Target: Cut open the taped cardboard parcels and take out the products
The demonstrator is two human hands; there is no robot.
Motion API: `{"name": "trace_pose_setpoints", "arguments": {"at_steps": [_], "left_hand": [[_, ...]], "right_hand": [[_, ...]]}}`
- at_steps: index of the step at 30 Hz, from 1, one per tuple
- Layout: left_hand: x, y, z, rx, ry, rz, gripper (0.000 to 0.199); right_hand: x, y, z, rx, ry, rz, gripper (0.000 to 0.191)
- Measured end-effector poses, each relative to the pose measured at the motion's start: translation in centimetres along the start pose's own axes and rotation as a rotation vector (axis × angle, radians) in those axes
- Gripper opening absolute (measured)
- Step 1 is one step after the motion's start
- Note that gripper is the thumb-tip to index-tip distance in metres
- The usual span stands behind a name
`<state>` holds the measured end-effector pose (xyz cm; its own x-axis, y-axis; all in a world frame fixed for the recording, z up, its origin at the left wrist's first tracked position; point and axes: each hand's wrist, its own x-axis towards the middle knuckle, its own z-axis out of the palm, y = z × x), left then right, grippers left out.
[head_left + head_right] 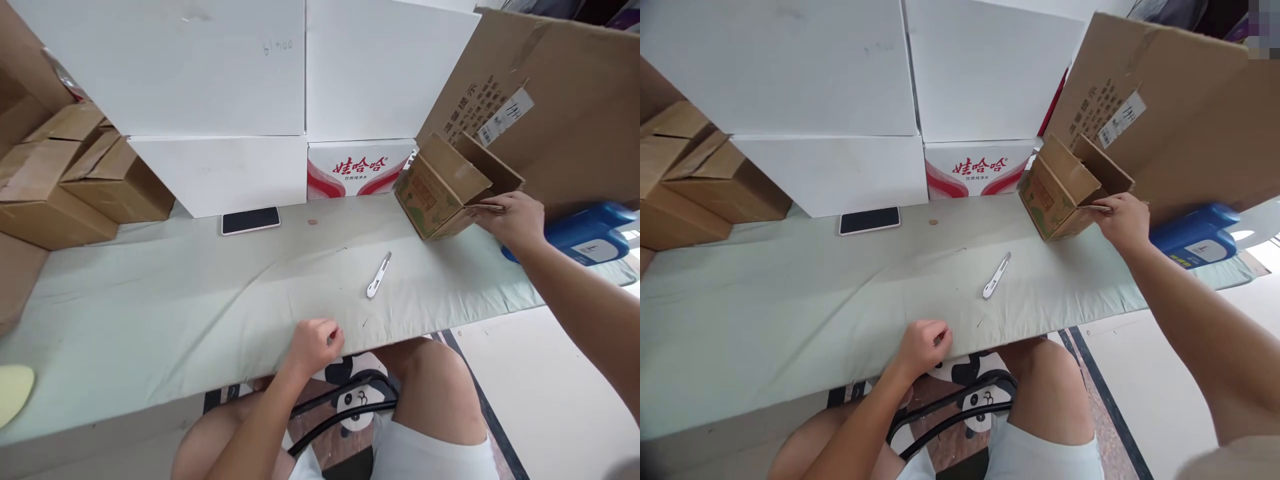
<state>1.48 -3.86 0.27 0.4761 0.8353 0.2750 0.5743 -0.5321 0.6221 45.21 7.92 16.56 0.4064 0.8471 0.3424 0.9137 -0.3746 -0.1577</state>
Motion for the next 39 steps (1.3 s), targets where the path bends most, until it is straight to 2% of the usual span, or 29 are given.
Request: {"name": "trace_pose_setpoints", "arguments": {"at_steps": [9,14,16,18,20,21,24,27,29,31,33,36,39], "left_hand": [[1.1,-0.5,0.7,0.030,0.064,0.073,0.031],[1.2,-0.3,0.4,0.021,0.074,0.065,0.031],[1.3,-0.2,0.2,0.009,0.078,0.054,0.031],[1.5,-0.2,0.1,-0.014,0.075,0.058,0.030],[1.4,-0.3,0.1,-0.040,0.073,0.067,0.029],[1.3,-0.3,0.1,-0.051,0.077,0.069,0.028],[0.7,-0.4,0.0,-0.054,0.102,0.043,0.026],[0.7,-0.8,-0.9,-0.039,0.045,-0.025,0.029],[1.1,-1.4,-2.3,-0.055,-0.027,-0.101,0.033],[1.5,-2.4,-4.2,-0.101,-0.058,-0.219,0.038],[1.3,-3.4,-6.5,-0.185,-0.024,-0.358,0.042],[0.1,-4.5,-9.5,-0.353,0.096,-0.487,0.046],[-1.7,-5.2,-11.5,-0.488,0.224,-0.529,0.048]], "right_hand": [[7.1,-2.9,3.8,0.019,0.021,0.024,0.035],[11.4,-5.6,5.6,-0.014,-0.010,0.012,0.038],[13.2,-7.3,6.0,-0.013,-0.076,-0.032,0.052],[14.3,-9.1,6.2,0.016,-0.142,-0.099,0.080],[14.4,-10.7,6.3,0.024,-0.175,-0.114,0.101],[14.0,-11.3,6.3,0.019,-0.186,-0.100,0.105],[11.7,-12.3,6.3,0.015,-0.230,-0.088,0.102],[9.4,-12.9,6.8,0.026,-0.238,-0.210,0.095],[8.2,-14.6,7.2,0.039,-0.198,-0.318,0.089],[6.6,-18.1,7.4,0.063,-0.206,-0.444,0.079],[3.9,-23.3,7.4,0.083,-0.261,-0.610,0.063],[-2.3,-33.3,7.6,0.121,-0.295,-0.927,0.046],[-9.1,-44.4,8.8,0.205,-0.312,-1.214,0.048]]}}
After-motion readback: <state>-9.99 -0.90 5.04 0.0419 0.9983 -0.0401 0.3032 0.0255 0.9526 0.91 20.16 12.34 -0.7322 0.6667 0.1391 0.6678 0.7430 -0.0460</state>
